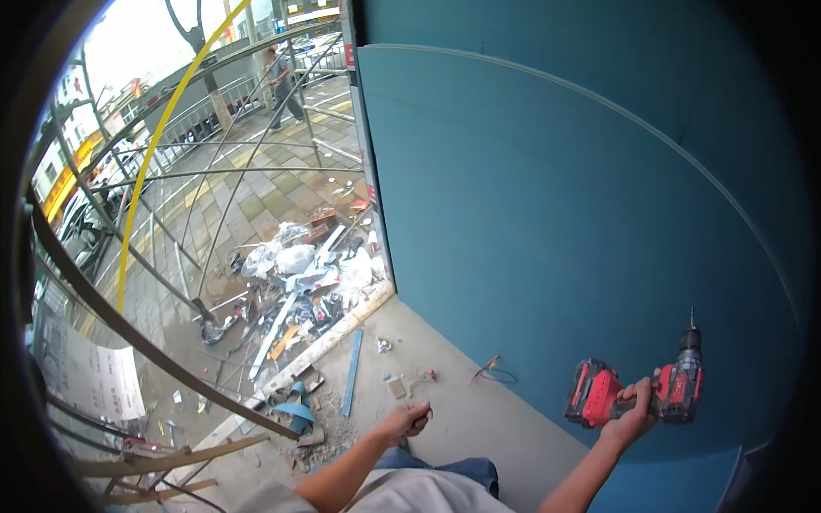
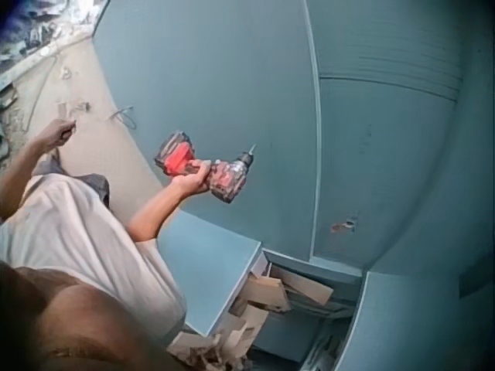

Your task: The person positions a long white trim strip along a curved blue wall panel, then uses a red cordless drill to drive screws into the panel along a pre-marked line. The person repeatedly aligns the strip and drills multiple fasteners to secure the panel in place.

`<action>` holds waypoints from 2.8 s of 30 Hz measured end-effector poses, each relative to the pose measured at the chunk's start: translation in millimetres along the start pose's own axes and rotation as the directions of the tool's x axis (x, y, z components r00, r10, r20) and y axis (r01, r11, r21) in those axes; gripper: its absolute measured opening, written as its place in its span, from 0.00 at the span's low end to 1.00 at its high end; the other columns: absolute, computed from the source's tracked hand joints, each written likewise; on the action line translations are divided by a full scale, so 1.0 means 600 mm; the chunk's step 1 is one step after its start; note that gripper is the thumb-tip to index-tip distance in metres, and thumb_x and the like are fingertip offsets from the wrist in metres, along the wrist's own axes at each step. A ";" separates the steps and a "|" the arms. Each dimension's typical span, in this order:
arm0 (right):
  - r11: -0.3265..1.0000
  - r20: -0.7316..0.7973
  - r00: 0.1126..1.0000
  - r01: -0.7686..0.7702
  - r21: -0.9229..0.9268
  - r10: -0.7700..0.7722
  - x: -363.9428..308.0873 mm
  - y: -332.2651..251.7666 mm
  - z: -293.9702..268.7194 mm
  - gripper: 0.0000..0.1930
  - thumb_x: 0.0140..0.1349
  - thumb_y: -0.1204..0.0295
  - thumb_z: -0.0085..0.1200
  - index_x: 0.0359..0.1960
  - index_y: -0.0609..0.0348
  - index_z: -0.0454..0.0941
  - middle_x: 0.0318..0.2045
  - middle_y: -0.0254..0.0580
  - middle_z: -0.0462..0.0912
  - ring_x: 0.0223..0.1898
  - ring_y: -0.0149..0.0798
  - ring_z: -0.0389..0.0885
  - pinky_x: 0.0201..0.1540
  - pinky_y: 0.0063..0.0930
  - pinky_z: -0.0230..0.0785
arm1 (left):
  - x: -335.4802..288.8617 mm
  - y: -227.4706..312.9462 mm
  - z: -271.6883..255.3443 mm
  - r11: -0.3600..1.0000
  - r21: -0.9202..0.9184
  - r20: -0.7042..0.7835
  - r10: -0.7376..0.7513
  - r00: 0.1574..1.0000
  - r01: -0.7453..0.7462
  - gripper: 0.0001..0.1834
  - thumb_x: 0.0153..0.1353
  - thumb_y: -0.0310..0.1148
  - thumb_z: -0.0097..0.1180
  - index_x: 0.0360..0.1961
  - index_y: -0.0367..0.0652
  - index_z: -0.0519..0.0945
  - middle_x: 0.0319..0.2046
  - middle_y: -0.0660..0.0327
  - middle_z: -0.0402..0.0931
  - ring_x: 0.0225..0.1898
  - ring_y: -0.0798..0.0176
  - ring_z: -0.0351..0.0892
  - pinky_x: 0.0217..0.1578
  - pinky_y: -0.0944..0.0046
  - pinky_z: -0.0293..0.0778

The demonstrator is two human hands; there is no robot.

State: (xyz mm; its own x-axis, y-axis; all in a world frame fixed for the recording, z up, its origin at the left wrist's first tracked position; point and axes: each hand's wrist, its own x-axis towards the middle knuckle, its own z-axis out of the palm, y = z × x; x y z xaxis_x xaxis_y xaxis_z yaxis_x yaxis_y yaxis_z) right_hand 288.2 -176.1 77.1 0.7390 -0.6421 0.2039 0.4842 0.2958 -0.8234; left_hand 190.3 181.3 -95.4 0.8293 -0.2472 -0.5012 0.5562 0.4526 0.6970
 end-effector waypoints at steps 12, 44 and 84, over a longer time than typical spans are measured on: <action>0.967 -0.071 0.965 0.254 -0.002 -0.253 -0.001 0.145 0.259 0.20 0.65 0.77 0.47 0.57 0.72 0.65 0.23 0.32 0.65 0.24 0.26 0.61 0.30 0.23 0.60 | 0.239 0.398 -0.191 0.927 0.123 -0.163 0.372 0.914 -0.355 0.16 0.68 0.45 0.48 0.33 0.43 0.75 0.14 0.75 0.55 0.13 0.79 0.51 0.13 0.74 0.46; 0.517 -0.156 0.668 0.385 -0.764 -0.727 0.026 0.444 0.670 0.25 0.59 0.64 0.63 0.51 0.72 0.72 0.43 0.46 0.80 0.39 0.36 0.79 0.44 0.28 0.72 | 0.507 1.036 -0.479 0.177 0.677 0.124 0.929 0.348 -0.714 0.18 0.63 0.37 0.56 0.50 0.39 0.78 0.26 0.47 0.78 0.28 0.62 0.80 0.34 0.65 0.74; 0.445 -0.092 0.708 0.331 -0.832 -0.700 0.049 0.476 0.698 0.24 0.58 0.65 0.64 0.52 0.65 0.73 0.41 0.37 0.80 0.29 0.25 0.73 0.27 0.21 0.63 | 0.598 0.865 -0.547 0.442 0.720 -0.195 0.869 0.455 -0.535 0.16 0.60 0.33 0.60 0.48 0.41 0.79 0.17 0.57 0.72 0.18 0.62 0.71 0.25 0.67 0.69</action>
State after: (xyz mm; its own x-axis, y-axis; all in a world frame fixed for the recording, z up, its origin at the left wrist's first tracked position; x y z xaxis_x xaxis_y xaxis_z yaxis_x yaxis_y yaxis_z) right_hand 644.3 185.8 69.8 0.1414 -0.7271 0.6718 0.0703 -0.6696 -0.7394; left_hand 758.4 608.9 -81.9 0.8500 0.4477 0.2776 -0.1585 -0.2852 0.9453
